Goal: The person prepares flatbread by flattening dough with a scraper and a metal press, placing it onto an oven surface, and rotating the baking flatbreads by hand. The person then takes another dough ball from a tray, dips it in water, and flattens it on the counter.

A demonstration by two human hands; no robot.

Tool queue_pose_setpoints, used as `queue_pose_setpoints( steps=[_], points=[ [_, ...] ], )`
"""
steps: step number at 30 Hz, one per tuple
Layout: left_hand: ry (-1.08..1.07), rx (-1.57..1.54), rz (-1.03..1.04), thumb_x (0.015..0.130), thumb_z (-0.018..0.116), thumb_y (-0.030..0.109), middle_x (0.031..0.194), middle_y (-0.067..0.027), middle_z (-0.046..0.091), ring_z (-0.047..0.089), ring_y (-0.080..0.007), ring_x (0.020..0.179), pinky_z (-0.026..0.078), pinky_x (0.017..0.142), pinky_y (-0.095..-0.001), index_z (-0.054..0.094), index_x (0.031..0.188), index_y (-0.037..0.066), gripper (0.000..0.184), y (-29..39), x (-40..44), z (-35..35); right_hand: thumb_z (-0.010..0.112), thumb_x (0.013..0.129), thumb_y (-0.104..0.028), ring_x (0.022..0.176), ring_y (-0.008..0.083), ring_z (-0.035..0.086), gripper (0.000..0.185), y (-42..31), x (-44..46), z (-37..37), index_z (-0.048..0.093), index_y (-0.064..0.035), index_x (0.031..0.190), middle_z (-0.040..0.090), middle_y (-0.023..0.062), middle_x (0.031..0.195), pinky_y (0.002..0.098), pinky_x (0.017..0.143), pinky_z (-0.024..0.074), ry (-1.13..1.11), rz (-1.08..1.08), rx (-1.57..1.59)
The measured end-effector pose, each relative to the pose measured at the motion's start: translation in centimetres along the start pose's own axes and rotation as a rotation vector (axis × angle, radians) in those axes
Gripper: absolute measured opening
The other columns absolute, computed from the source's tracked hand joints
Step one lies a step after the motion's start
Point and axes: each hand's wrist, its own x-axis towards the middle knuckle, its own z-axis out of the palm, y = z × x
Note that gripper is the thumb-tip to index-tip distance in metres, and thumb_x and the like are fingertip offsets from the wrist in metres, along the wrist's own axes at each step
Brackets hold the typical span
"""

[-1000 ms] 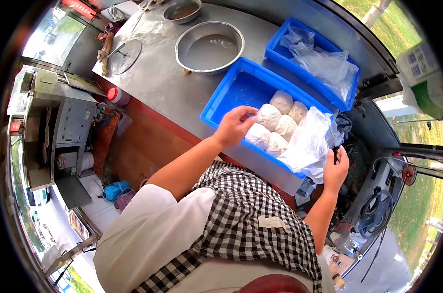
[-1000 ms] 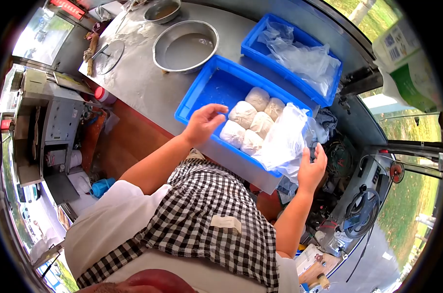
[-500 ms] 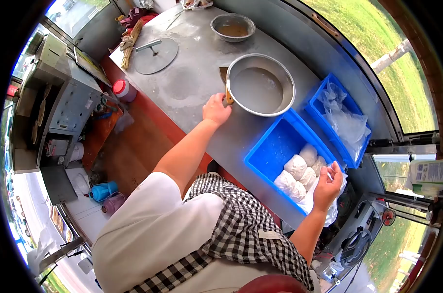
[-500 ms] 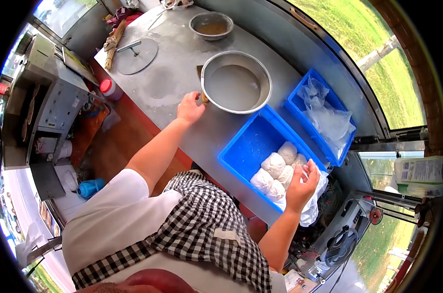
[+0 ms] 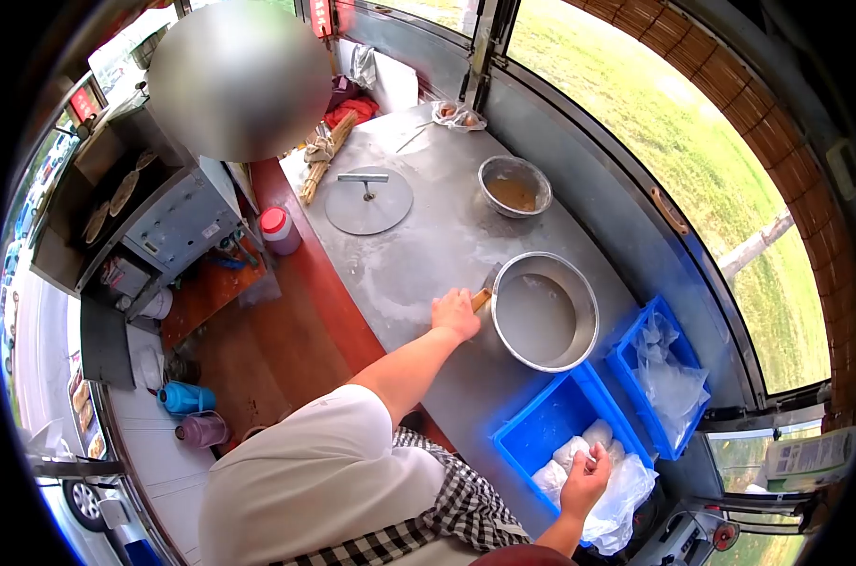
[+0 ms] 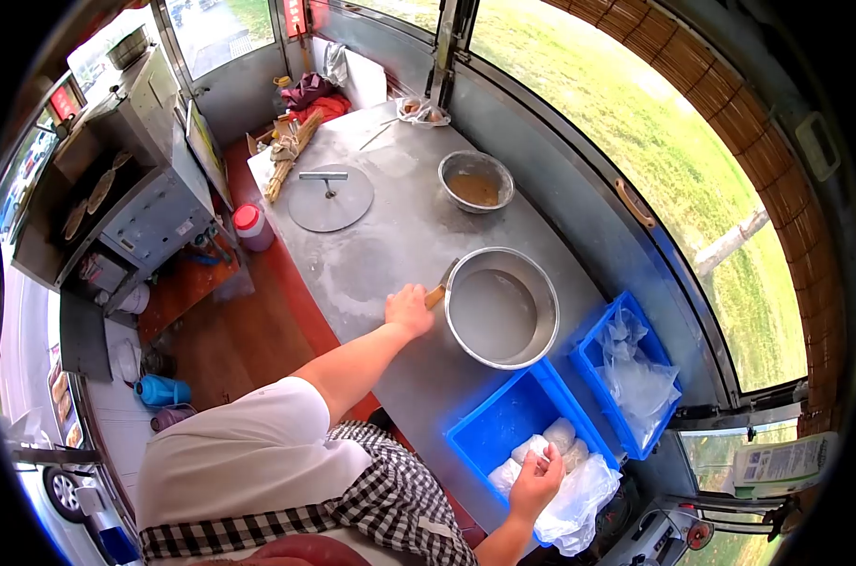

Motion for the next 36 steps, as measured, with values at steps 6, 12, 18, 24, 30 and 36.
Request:
queue_pose_setpoints(
  steps=[6,12,18,24,30,36],
  points=[
    [-0.052,-0.064,-0.158,0.087,0.066,0.035,0.126,-0.0161,0.070,0.068,-0.0331,0.120,0.052,0.103,-0.0477,0.074,0.120,0.008,0.043,-3.5,-0.3,-6.2,0.073,0.097,-0.008,0.091,0.0185,0.066,0.042,-1.0,2.8,0.8,0.063,0.0037,0.136,0.066,0.0144,0.122,0.0322,0.083,0.0565,-0.081,-0.043,0.095],
    [0.042,-0.347,-0.191,0.095,0.059,0.038,0.098,-0.0196,0.077,0.075,-0.0319,0.093,0.059,0.082,-0.0426,0.077,0.105,0.000,0.043,-9.4,-2.7,-9.4,0.073,0.098,-0.007,0.091,0.0176,0.066,0.041,-0.5,5.1,1.0,0.063,0.0040,0.137,0.067,0.0140,0.123,0.0309,0.081,0.0563,-0.114,-0.069,0.162],
    [0.073,-0.986,-0.280,0.105,0.049,0.032,0.074,-0.0045,0.059,0.053,-0.0108,0.059,0.045,0.051,-0.0306,0.068,0.086,0.000,0.042,-10.9,-6.5,-9.2,0.074,0.098,-0.007,0.094,0.0184,0.067,0.041,1.0,6.6,0.5,0.064,0.0039,0.136,0.067,0.0137,0.121,0.0302,0.082,0.0564,-0.176,-0.097,0.171],
    [0.126,-1.061,-0.140,0.103,0.050,0.028,0.075,-0.0007,0.057,0.051,-0.0089,0.061,0.045,0.056,-0.0259,0.068,0.086,0.001,0.036,-4.6,-10.8,-11.0,0.074,0.100,-0.010,0.096,0.0167,0.069,0.040,1.4,7.6,-0.1,0.065,0.0032,0.137,0.072,0.0112,0.114,0.0305,0.086,0.0576,-0.224,-0.152,0.178],
    [-0.011,-0.573,0.095,0.102,0.050,0.032,0.071,-0.0072,0.064,0.060,-0.0188,0.064,0.051,0.064,-0.0368,0.070,0.082,0.001,0.042,4.1,-12.1,-10.1,0.077,0.097,-0.011,0.097,0.0185,0.072,0.038,1.5,7.0,-1.6,0.069,0.0006,0.132,0.073,0.0118,0.115,0.0320,0.089,0.0594,-0.222,-0.150,0.220],
    [-0.237,-0.541,-0.083,0.100,0.055,0.033,0.066,-0.0034,0.061,0.055,-0.0152,0.055,0.046,0.054,-0.0311,0.069,0.079,-0.001,0.042,8.5,-7.3,-4.7,0.076,0.096,-0.013,0.091,0.0224,0.073,0.037,2.7,5.3,-3.2,0.069,0.0026,0.129,0.073,0.0157,0.108,0.0357,0.084,0.0601,-0.180,-0.144,0.231]
  ],
)
